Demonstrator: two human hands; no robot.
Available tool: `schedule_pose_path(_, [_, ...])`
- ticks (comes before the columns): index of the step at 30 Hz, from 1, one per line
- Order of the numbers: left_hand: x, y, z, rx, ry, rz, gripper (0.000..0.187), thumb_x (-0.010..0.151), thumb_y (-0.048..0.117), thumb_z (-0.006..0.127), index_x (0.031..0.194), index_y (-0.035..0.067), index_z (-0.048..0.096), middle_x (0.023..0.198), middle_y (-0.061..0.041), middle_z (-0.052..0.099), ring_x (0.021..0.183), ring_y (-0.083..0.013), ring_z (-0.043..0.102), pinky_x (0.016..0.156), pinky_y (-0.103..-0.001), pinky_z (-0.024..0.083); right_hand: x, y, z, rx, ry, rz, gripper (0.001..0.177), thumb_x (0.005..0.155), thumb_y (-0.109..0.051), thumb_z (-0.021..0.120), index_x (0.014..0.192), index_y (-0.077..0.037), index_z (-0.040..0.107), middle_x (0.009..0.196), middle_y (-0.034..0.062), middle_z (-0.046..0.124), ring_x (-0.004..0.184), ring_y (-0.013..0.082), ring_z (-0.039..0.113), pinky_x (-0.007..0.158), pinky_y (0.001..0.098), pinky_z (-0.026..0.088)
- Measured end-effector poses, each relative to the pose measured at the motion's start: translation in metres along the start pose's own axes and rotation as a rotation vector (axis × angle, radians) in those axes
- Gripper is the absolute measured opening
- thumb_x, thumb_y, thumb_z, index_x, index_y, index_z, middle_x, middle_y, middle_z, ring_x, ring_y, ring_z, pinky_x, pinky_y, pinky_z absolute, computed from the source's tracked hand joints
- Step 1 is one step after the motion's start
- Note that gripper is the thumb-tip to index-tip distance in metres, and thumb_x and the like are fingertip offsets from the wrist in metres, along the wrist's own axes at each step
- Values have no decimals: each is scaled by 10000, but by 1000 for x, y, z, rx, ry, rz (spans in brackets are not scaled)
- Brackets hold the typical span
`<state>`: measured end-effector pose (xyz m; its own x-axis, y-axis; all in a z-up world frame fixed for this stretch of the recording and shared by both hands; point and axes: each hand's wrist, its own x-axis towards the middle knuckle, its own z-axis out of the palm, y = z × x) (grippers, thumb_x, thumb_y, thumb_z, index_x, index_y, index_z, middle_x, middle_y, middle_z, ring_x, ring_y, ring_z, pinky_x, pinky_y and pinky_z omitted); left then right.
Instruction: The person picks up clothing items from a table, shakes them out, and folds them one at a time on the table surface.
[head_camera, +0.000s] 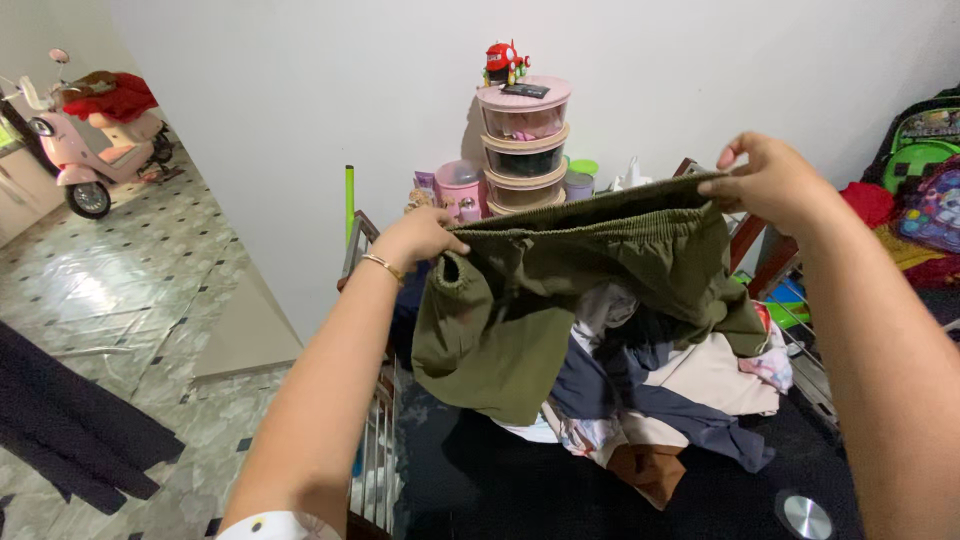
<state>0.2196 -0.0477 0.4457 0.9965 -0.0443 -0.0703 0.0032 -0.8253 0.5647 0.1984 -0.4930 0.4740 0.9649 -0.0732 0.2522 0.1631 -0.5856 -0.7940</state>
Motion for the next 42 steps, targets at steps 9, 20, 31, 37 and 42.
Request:
schedule_pose_path(9, [80, -48, 16, -337, 160, 185, 517, 869, 324, 722, 1189, -82, 705, 1234, -242, 719, 1121, -303, 686, 944, -393, 530, -6, 2, 41, 36, -454, -444, 516, 877, 66, 447, 1295, -163, 645, 1331, -1, 644, 1265, 142, 549, 1085, 340, 389])
schedule_pose_path(20, [11, -44, -12, 58, -212, 432, 658, 681, 561, 838, 1053, 65, 616, 948, -49, 646, 913, -167, 592, 797, -325, 489, -37, -19, 39, -781, -335, -471, 512, 731, -385, 874, 1195, -194, 774, 1275, 180, 524, 1188, 338, 548, 1023, 402, 480])
schedule_pose_path(31, [-28, -58, -1, -246, -308, 502, 384, 817, 67, 740, 1029, 109, 422, 932, 5, 555, 768, -120, 477, 731, -293, 466, -39, 11, -11, -744, -59, -371, 422, 801, -231, 753, 1197, -89, 725, 1322, 192, 590, 1070, 355, 668, 936, 438, 541])
schedule_pose_path(37, [-72, 14, 4, 302, 124, 817, 481, 717, -114, 552, 1050, 167, 755, 1367, -152, 526, 968, -314, 655, 867, -412, 511, -22, -34, -50, -597, 322, -255, 415, 875, -272, 753, 1244, -82, 734, 941, 236, 734, 824, 355, 723, 776, 485, 565])
schedule_pose_path(42, [-78, 50, -4, 559, -283, 788, 488, 786, -57, 512, 1124, 171, 780, 1172, -115, 689, 1062, -306, 677, 940, -399, 530, 23, -49, -68, -626, 538, -405, 373, 871, -256, 800, 1165, -31, 753, 925, 243, 733, 846, 376, 700, 787, 474, 550])
